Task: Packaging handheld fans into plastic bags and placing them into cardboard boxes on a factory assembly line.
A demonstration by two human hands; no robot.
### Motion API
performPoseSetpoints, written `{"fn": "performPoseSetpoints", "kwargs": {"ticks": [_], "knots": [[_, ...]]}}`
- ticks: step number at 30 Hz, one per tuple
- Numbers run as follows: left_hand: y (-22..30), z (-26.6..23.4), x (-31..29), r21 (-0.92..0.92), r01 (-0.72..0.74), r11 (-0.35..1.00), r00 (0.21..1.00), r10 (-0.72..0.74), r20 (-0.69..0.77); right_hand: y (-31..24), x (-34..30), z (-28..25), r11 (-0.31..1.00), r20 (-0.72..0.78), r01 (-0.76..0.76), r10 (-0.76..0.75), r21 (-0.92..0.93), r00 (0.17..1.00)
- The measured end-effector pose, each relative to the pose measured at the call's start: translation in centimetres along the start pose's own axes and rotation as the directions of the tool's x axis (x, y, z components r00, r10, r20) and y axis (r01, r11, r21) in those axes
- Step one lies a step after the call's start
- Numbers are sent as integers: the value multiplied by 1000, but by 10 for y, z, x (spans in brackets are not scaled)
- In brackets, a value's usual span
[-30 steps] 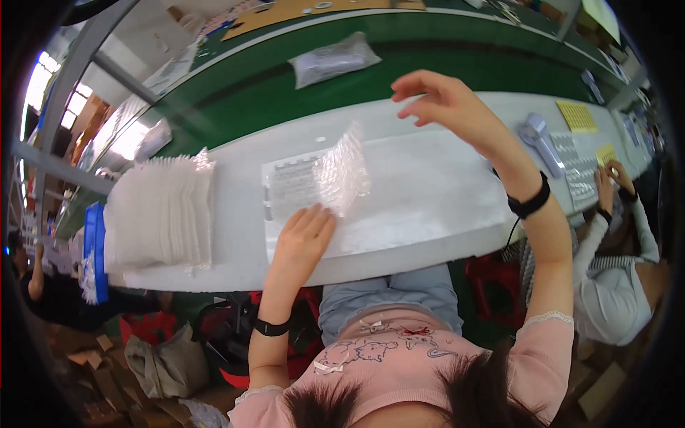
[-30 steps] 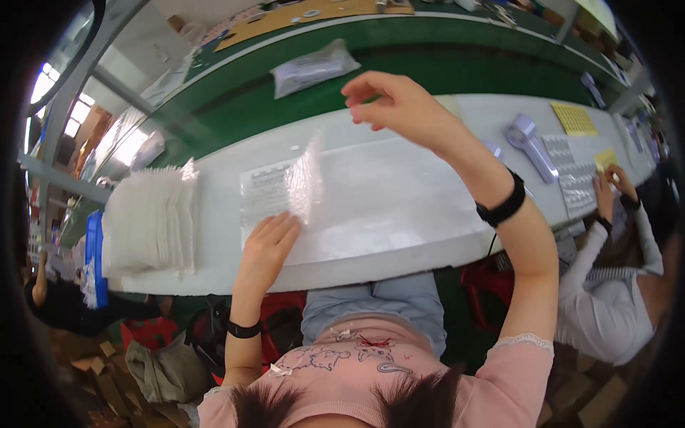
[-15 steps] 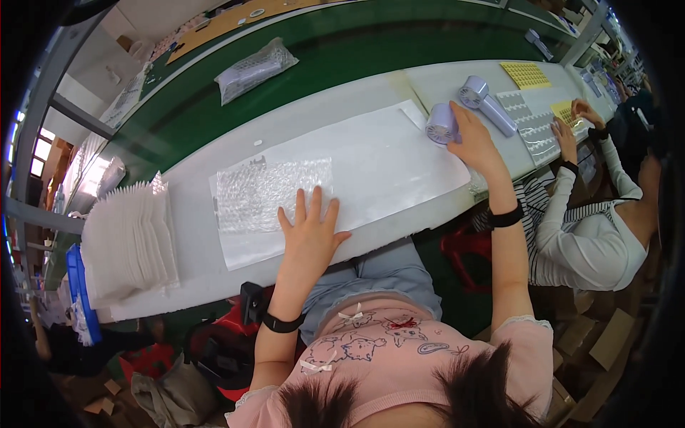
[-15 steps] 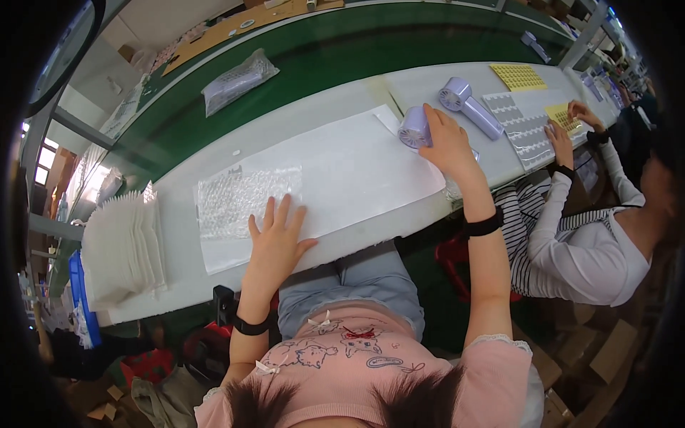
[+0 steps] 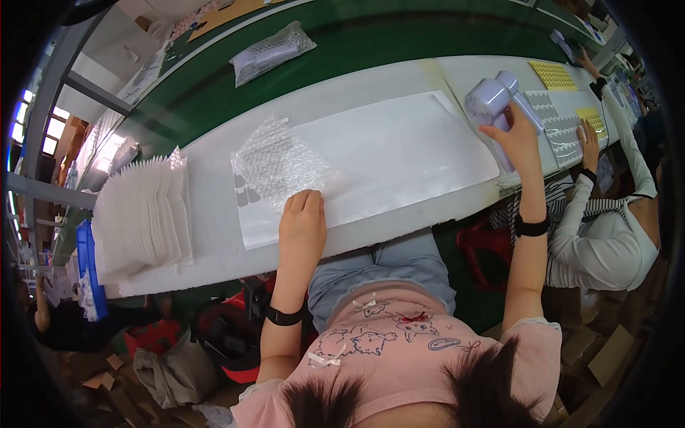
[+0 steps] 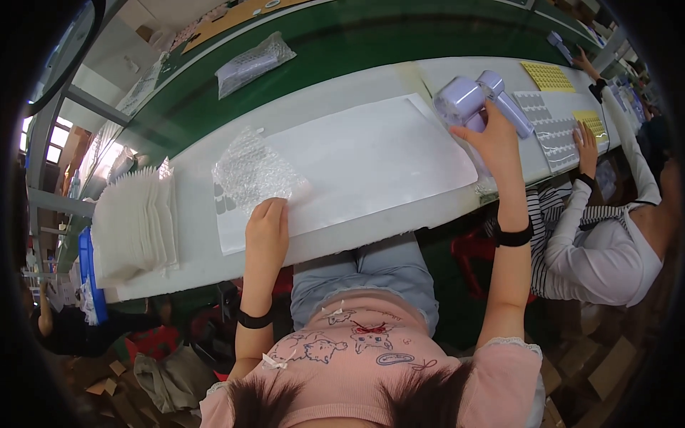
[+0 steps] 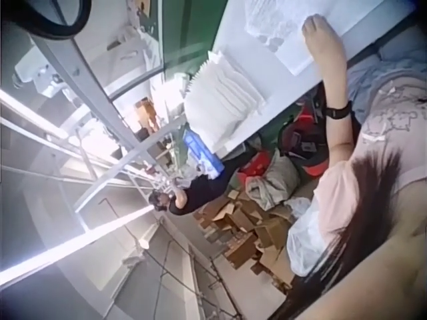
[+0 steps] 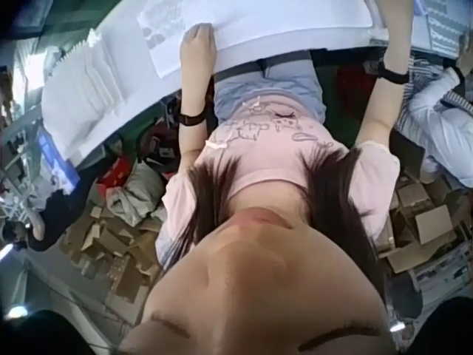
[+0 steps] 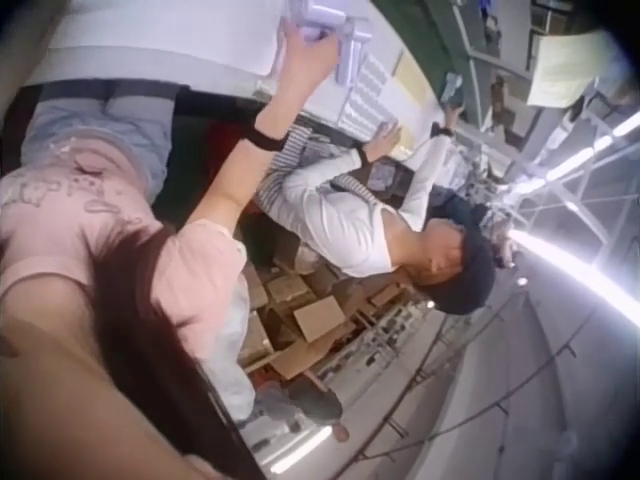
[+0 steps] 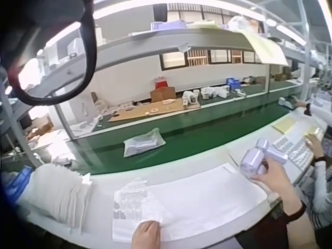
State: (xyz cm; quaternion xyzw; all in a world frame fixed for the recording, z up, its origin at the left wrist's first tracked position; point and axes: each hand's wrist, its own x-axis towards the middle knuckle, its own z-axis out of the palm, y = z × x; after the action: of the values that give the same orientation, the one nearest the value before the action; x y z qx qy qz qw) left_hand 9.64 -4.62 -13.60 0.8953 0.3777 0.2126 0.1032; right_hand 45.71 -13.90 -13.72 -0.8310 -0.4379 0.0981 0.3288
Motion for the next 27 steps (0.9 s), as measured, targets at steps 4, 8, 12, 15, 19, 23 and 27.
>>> {"fn": "performPoseSetpoints", "kwargs": {"ticks": [4, 8, 12, 15, 19, 23, 27], "knots": [[5, 3, 6, -112, 115, 987, 992, -119, -31, -43, -30, 5, 750, 41, 55, -109, 659, 993], [9, 12, 10, -208, 222, 953, 972, -233, -32, -100, -72, 39, 246, 369, -295, -355, 923, 859], [13, 14, 14, -269, 231, 935, 966, -254, -54, -143, -88, 87, 71, 485, -485, -276, 871, 830], [17, 9, 16, -266, 239, 934, 962, -265, -68, -143, -88, 128, 97, 511, -501, -175, 860, 842], [15, 2, 15, -292, 211, 933, 939, -276, -204, -131, -84, 130, 384, 524, -458, -82, 802, 848], [13, -5, 18, -418, 264, 869, 910, -368, -191, -132, -82, 121, 404, 343, -255, -161, 879, 926], [13, 5, 18, -468, 322, 823, 911, -403, -83, -144, -84, 103, 115, 366, -347, -260, 931, 894]]}}
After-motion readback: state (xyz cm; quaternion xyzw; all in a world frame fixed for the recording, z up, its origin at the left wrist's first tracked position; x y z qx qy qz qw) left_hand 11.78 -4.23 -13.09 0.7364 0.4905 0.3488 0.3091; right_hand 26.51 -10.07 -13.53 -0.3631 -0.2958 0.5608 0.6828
